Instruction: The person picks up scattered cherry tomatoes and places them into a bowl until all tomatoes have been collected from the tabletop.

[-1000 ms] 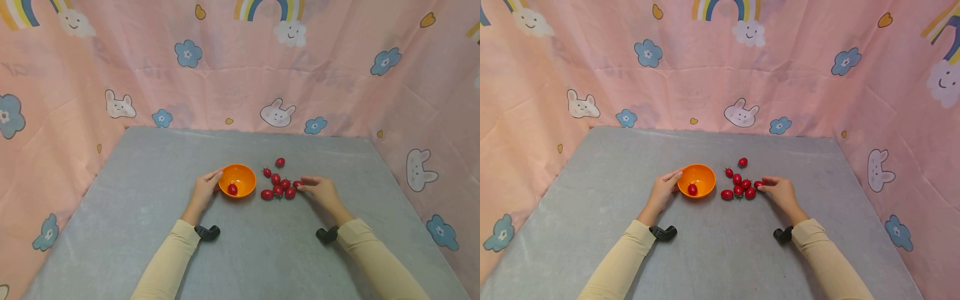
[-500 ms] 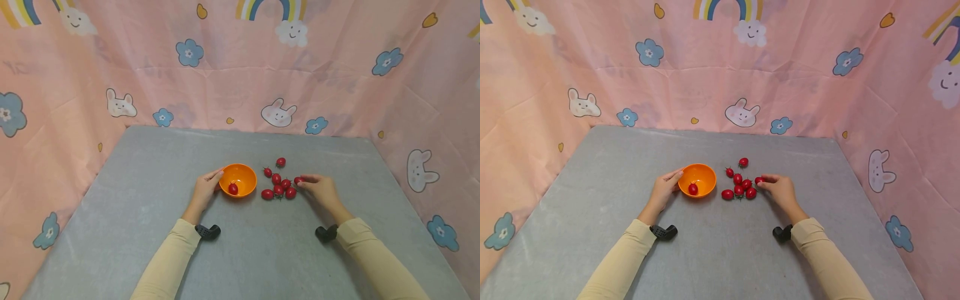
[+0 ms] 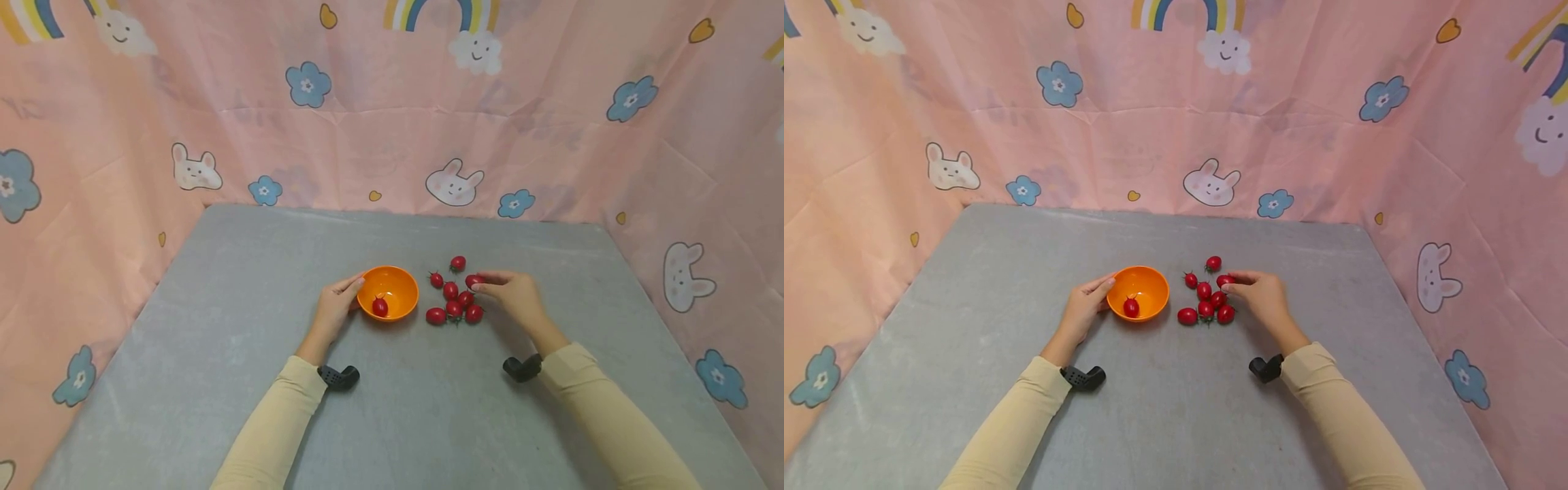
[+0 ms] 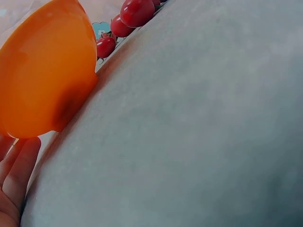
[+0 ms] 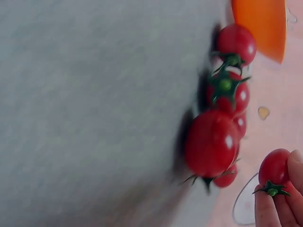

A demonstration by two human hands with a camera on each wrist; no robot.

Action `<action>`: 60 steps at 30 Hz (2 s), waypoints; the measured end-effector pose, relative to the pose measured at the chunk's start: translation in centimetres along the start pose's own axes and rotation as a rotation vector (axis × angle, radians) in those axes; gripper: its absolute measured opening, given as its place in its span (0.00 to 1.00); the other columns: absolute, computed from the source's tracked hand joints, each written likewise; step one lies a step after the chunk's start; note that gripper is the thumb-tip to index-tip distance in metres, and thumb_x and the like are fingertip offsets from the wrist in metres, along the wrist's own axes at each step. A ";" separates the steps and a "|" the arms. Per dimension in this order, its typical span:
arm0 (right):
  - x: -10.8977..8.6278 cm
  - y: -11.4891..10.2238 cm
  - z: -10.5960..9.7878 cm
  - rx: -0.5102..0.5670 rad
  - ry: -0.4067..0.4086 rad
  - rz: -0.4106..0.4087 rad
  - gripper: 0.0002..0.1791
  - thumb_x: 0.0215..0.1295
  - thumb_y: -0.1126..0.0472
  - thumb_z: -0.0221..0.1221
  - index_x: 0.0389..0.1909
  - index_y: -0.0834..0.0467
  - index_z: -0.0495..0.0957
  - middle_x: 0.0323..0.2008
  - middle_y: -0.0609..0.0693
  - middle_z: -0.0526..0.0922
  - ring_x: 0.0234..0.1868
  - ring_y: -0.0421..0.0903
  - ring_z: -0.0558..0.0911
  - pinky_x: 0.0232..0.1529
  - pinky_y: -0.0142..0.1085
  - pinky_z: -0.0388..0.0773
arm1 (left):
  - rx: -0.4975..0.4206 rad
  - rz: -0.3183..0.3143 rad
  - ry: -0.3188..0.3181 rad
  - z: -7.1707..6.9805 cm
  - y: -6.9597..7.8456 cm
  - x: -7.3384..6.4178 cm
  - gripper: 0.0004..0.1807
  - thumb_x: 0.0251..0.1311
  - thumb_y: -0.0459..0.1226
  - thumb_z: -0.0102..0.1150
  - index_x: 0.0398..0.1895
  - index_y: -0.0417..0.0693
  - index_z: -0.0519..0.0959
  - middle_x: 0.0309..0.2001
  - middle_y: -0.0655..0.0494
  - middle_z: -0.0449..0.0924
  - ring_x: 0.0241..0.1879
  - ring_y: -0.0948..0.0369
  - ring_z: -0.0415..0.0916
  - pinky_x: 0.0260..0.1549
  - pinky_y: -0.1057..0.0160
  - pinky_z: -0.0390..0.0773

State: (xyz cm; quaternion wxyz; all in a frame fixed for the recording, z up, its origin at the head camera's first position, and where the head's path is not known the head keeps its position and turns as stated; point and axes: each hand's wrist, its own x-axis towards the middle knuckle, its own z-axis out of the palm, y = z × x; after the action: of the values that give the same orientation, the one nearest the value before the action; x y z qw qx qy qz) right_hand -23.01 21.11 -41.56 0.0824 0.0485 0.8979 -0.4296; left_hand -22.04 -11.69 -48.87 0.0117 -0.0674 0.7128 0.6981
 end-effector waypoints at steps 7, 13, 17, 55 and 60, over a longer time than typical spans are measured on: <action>0.0 -1.9 1.2 0.014 -0.019 -0.019 0.27 0.63 0.49 0.66 0.61 0.57 0.79 0.61 0.58 0.80 0.60 0.56 0.78 0.58 0.46 0.78 | -0.002 0.008 0.002 0.1 -0.1 0.1 0.22 0.68 0.48 0.59 0.59 0.47 0.81 0.61 0.49 0.81 0.56 0.54 0.80 0.47 0.66 0.84; -0.3 -3.4 2.2 -0.016 -0.028 -0.008 0.26 0.63 0.49 0.67 0.60 0.52 0.80 0.64 0.57 0.78 0.57 0.55 0.73 0.44 0.35 0.78 | 0.001 0.011 0.000 0.1 -0.1 0.1 0.22 0.68 0.49 0.59 0.59 0.47 0.81 0.61 0.49 0.81 0.56 0.55 0.80 0.46 0.67 0.84; -0.3 -4.1 2.8 0.006 -0.048 -0.017 0.25 0.62 0.48 0.67 0.60 0.51 0.81 0.65 0.56 0.77 0.62 0.56 0.70 0.54 0.42 0.78 | 0.003 0.011 -0.001 0.1 -0.1 0.1 0.21 0.68 0.48 0.59 0.59 0.47 0.81 0.60 0.49 0.81 0.54 0.55 0.80 0.45 0.68 0.84; 0.3 -8.7 7.9 0.064 -0.129 -0.099 0.22 0.58 0.51 0.71 0.53 0.53 0.85 0.58 0.53 0.84 0.65 0.54 0.74 0.69 0.50 0.70 | 0.033 0.005 0.001 0.0 -0.2 0.1 0.21 0.68 0.48 0.58 0.59 0.50 0.82 0.60 0.51 0.81 0.58 0.56 0.79 0.50 0.65 0.83; 0.4 -9.1 8.5 0.082 -0.128 -0.118 0.22 0.57 0.52 0.72 0.53 0.54 0.85 0.57 0.52 0.85 0.65 0.53 0.75 0.69 0.49 0.71 | 0.026 0.006 0.003 0.0 -0.2 0.1 0.21 0.69 0.47 0.59 0.59 0.48 0.81 0.61 0.49 0.81 0.58 0.55 0.79 0.50 0.65 0.83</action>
State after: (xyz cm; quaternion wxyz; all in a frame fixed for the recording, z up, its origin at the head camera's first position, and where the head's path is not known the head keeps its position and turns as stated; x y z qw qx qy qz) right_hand -23.97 8.78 -39.92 0.1123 -0.0287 0.8738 -0.4723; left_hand -22.16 -11.69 -49.10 0.0093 -0.0662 0.7221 0.6885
